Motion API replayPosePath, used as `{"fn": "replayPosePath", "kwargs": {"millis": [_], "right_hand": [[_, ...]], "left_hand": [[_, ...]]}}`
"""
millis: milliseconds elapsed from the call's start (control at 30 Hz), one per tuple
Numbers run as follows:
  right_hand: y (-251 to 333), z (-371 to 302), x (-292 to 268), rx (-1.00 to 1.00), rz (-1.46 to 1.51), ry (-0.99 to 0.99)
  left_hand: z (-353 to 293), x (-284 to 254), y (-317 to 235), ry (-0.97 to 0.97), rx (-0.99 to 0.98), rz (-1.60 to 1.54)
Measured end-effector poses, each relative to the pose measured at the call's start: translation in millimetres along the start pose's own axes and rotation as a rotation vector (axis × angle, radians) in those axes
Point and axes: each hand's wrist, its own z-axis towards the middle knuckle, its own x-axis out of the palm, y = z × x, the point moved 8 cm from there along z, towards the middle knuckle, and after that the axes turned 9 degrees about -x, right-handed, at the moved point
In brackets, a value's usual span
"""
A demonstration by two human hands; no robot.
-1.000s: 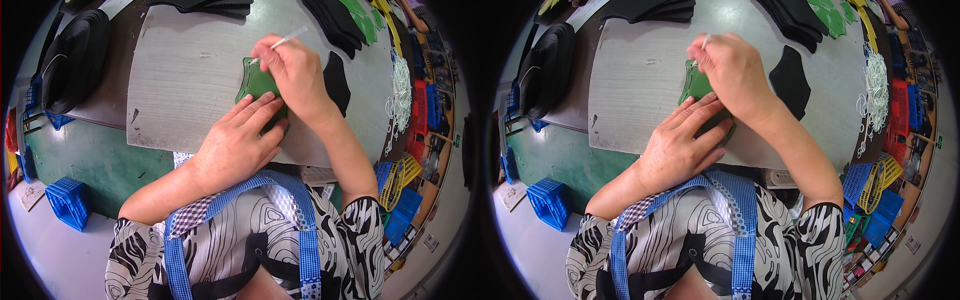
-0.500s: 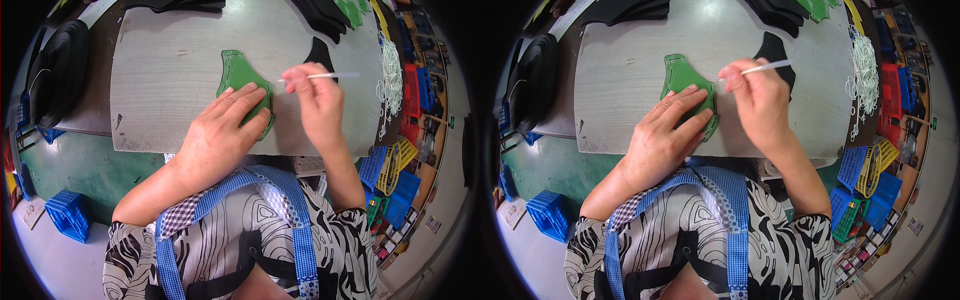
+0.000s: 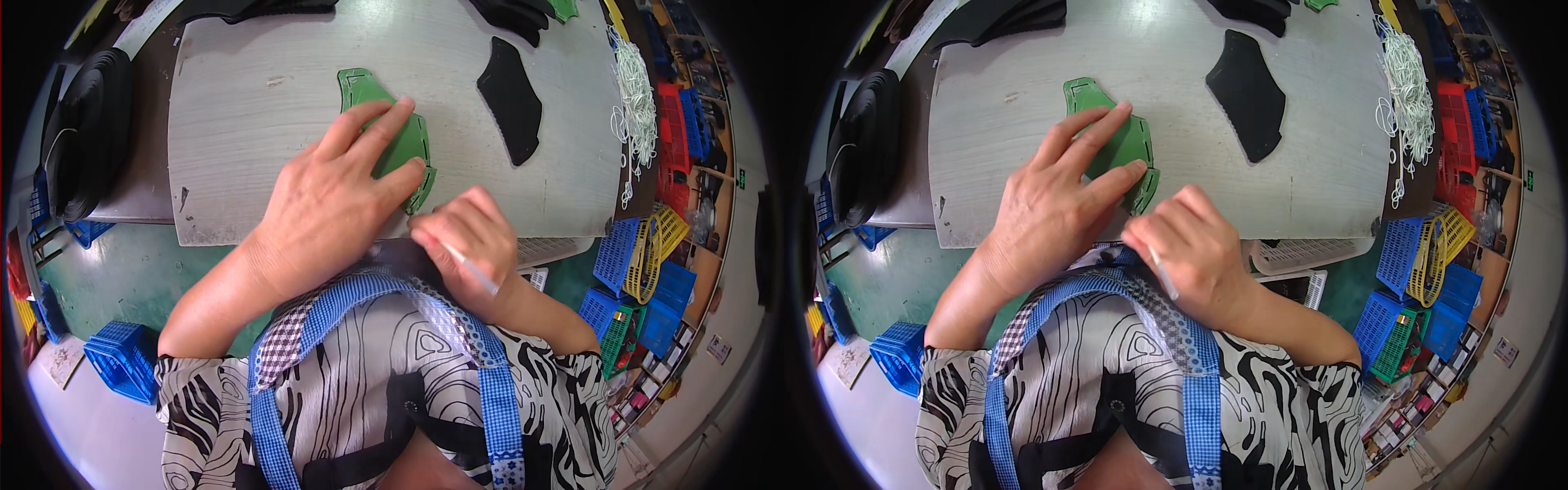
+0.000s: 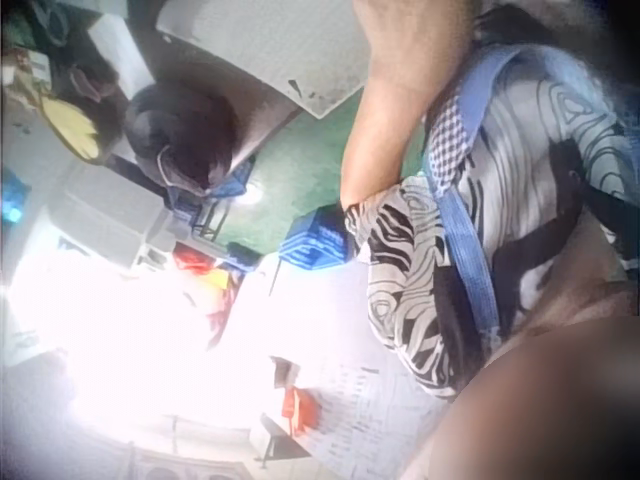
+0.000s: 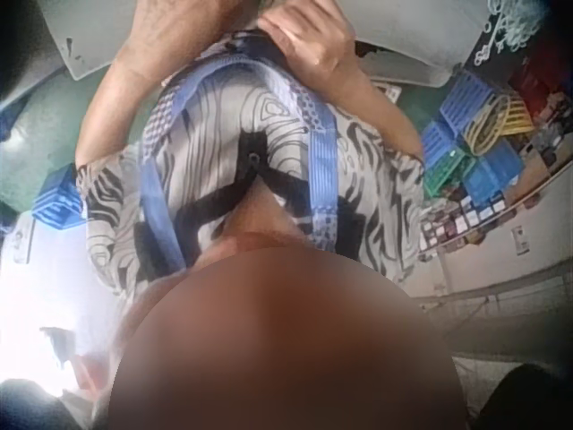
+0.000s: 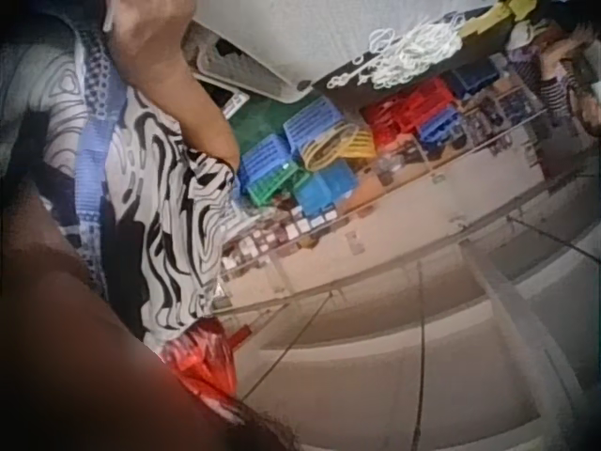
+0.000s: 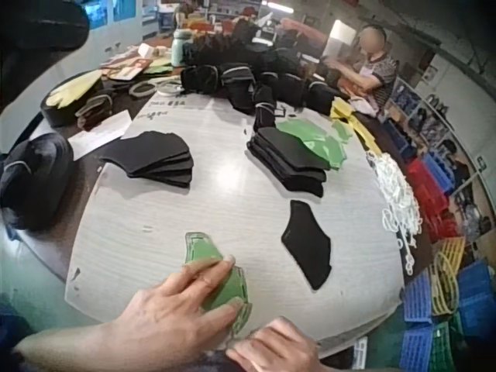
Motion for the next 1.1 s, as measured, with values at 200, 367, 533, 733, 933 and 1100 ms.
{"fn": "replayPosePath", "kwargs": {"millis": [200,367,533,733,933,1100], "right_hand": [[-51,19,-12,0.235,0.304,-0.281],[-84,26,3,0.448,0.365,-0.169],[-156,-19,-65,0.586,0.24,-0.458],[-149,-25,-97,0.486,-0.007,-0.432],[-121,-2,-46,0.556,0.46,-0.347],[-98,21,6,0.545,0.482,-0.179]], "left_hand": [[37,-7,8,0.099,0.099,-0.029],[57,-32,37,-0.083,0.063,-0.169],[68,-97,145,-0.437,-0.252,0.241],[60,-93,154,-0.383,-0.29,-0.056],[-2,-16,34,0.013,0.159,-0.013],[-18,-17,-4,-0.197,0.083,-0.236]]}}
